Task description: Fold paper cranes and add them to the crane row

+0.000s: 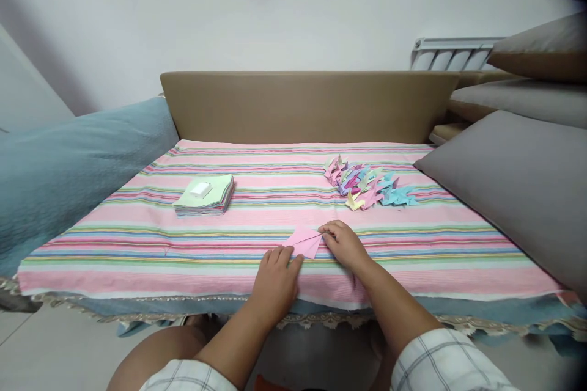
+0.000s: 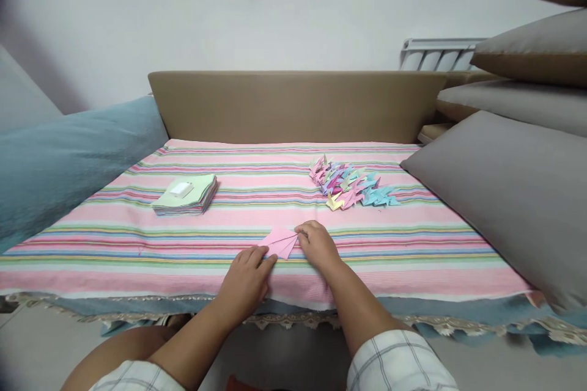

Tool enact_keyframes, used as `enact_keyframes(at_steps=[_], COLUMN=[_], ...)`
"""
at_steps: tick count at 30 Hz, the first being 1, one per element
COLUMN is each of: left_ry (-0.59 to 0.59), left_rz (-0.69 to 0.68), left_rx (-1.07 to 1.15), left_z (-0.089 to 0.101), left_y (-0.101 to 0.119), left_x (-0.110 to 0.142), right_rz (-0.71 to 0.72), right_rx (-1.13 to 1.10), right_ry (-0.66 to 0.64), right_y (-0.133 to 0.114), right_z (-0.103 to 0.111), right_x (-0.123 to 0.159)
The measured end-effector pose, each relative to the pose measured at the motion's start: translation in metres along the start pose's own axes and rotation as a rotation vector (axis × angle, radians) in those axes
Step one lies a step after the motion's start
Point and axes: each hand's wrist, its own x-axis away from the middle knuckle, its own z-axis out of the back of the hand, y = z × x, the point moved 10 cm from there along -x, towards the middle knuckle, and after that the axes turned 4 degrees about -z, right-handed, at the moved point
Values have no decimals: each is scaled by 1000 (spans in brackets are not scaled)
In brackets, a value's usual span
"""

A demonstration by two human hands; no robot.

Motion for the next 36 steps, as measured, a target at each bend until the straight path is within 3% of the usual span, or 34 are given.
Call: enact_keyframes(at_steps=[8, 13, 16, 20, 30, 36], left_ry=[28, 29, 26, 35, 134, 87], left_rz=[-10, -22, -21, -27, 36, 48], left_rx=[31, 25, 20, 23, 39, 23], left_z=[-1, 0, -1, 1, 9, 1], left_y=[-2, -1, -1, -1, -12, -18], left_x=[1, 1, 1, 2, -7, -9], right_rz=[-9, 33, 168, 350, 311, 344], right_rx=[54, 170, 231, 257, 271, 196], right_ry=[-37, 16, 22, -147, -188, -190], right_y=[9, -6, -31, -54, -48, -46], right_z=[-7, -2, -9, -38, -49, -39], right_x=[-4, 0, 12, 31, 29, 29])
